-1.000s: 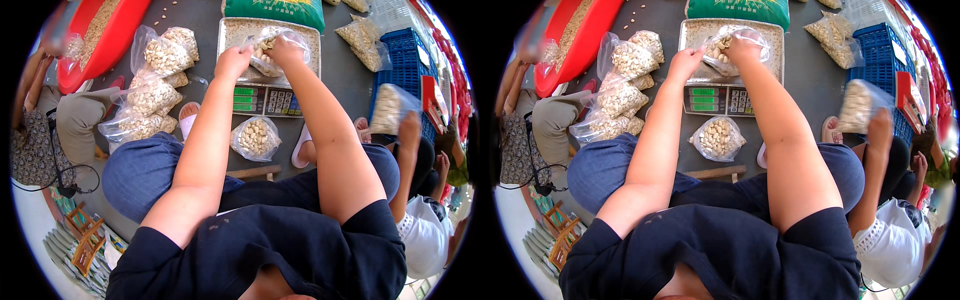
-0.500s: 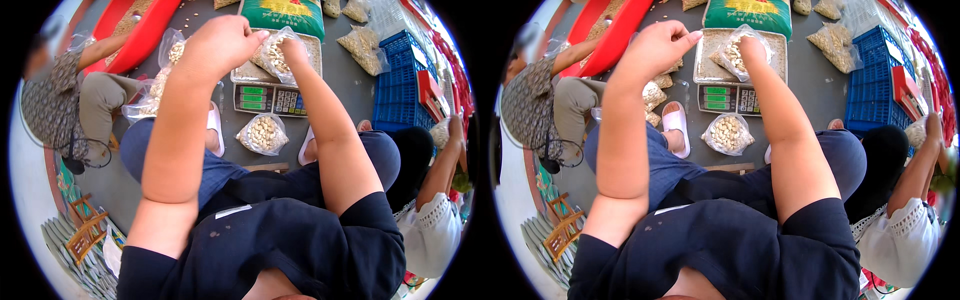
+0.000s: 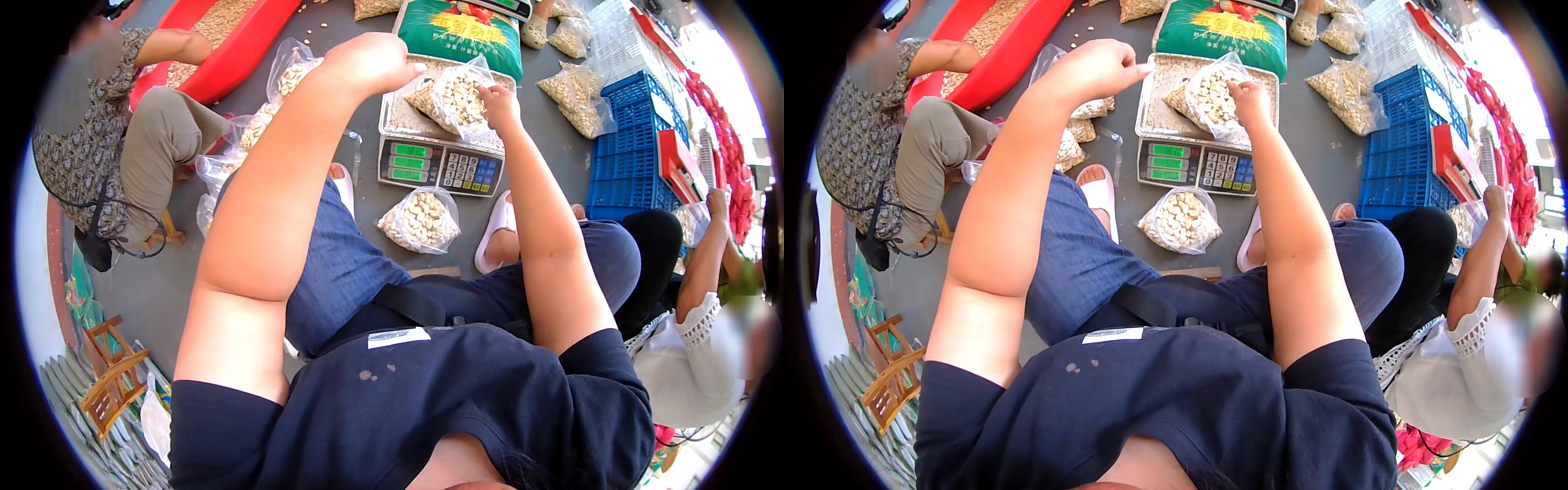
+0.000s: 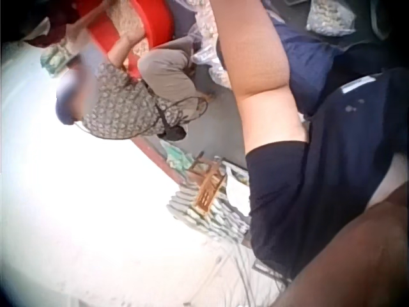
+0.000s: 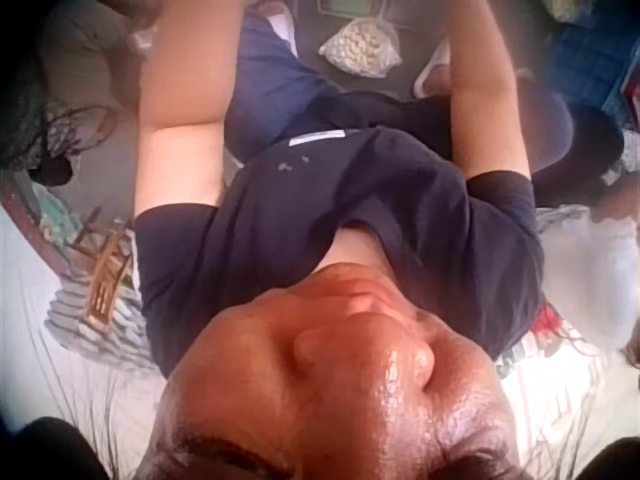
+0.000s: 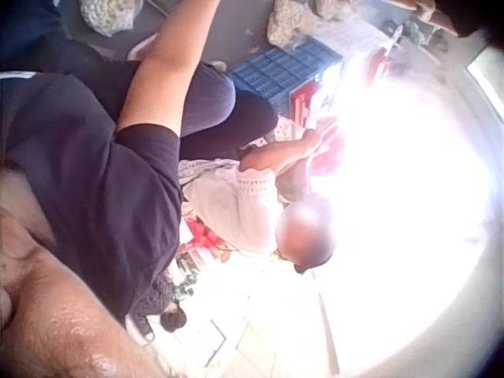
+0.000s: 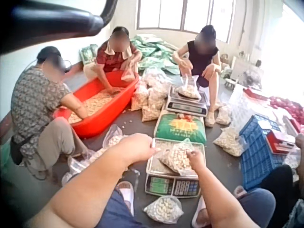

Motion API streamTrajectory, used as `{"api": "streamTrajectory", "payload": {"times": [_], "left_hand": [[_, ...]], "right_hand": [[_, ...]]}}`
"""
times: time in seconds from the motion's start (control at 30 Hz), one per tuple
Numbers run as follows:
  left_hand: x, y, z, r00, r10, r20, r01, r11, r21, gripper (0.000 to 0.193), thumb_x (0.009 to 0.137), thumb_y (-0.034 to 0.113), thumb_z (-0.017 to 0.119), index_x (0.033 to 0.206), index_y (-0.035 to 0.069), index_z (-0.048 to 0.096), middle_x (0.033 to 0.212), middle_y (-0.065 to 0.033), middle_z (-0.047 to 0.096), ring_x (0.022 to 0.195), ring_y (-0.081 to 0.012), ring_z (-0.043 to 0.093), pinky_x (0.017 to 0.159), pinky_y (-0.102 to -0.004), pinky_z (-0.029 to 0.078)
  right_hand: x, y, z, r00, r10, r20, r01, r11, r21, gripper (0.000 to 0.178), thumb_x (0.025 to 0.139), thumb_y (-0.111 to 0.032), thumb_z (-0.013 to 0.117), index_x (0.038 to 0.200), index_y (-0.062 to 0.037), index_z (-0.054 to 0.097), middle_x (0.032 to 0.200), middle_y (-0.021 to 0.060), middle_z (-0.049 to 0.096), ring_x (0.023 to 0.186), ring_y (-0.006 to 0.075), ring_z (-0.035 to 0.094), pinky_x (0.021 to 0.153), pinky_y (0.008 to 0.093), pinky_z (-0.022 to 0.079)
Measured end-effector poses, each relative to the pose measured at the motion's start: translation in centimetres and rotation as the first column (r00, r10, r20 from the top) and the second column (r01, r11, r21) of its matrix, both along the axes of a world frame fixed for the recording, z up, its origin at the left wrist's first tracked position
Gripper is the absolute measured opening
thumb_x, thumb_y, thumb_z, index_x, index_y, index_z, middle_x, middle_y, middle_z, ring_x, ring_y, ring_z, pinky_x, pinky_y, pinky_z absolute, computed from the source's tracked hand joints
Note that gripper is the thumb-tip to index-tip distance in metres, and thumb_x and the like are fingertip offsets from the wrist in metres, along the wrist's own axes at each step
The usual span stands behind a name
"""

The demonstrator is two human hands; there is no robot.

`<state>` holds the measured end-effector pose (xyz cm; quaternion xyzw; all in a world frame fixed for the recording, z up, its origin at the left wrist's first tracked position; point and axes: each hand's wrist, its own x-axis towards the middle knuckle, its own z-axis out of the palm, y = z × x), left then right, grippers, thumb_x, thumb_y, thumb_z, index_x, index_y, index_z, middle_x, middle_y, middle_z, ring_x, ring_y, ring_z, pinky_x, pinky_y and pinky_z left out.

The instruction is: The person weighs seeds into small plastic bags using an electronic scale, adding or removing seeds by hand to reach a target weight and then moving the bags aside.

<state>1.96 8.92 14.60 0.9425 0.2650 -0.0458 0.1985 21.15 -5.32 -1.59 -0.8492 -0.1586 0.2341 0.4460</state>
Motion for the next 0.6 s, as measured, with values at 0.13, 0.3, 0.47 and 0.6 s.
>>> {"api": "streamTrajectory", "payload": {"times": [0.13,0.3,0.47,0.6], "left_hand": [[-0.2,0.7,-1.3,0.992,-0.128,-0.011,0.128,0.982,0.141,0.034,0.076,0.035,0.053,0.076,0.002,0.061,0.068,-0.0155,0.058,0.064,-0.0285,0.057,0.062,-0.0357,0.044],[-1.4,1.5,0.2,0.987,-0.161,-0.014,0.161,0.980,0.115,0.033,0.078,0.034,0.053,0.075,0.002,0.061,0.065,-0.0159,0.057,0.059,-0.0280,0.056,0.058,-0.0355,0.045],[-3.1,0.7,3.8,0.960,-0.237,-0.152,0.243,0.970,0.021,0.025,0.078,0.028,0.052,0.083,0.005,0.062,0.076,-0.0142,0.060,0.071,-0.0251,0.058,0.062,-0.0346,0.046],[-4.1,1.2,2.7,0.979,-0.168,-0.111,0.172,0.985,0.026,0.030,0.078,0.031,0.053,0.076,0.002,0.060,0.065,-0.0153,0.057,0.061,-0.0266,0.056,0.057,-0.0338,0.045]], "right_hand": [[-0.6,0.6,0.0,0.986,0.009,-0.164,-0.006,1.000,0.018,0.024,0.077,-0.028,0.058,0.081,-0.0054,0.054,0.056,-0.0010,0.043,0.037,0.0074,0.034,0.032,0.0216,0.024],[-4.0,-1.0,-0.1,0.696,0.406,-0.592,-0.548,0.834,-0.073,0.017,0.078,-0.022,0.058,0.075,-0.0049,0.054,0.055,-0.0019,0.044,0.039,0.0054,0.031,0.033,0.0224,0.021],[-11.2,-2.6,-7.3,0.658,0.573,-0.489,-0.745,0.400,-0.533,0.039,0.072,-0.032,0.063,0.097,-0.0029,0.057,0.079,0.0112,0.060,0.058,0.0207,0.058,0.050,0.0310,0.049],[-12.2,-3.7,-8.1,0.559,0.733,-0.388,-0.809,0.378,-0.451,0.045,0.071,-0.029,0.063,0.108,-0.0049,0.053,0.086,0.0140,0.060,0.057,0.0198,0.060,0.053,0.0301,0.050]]}}
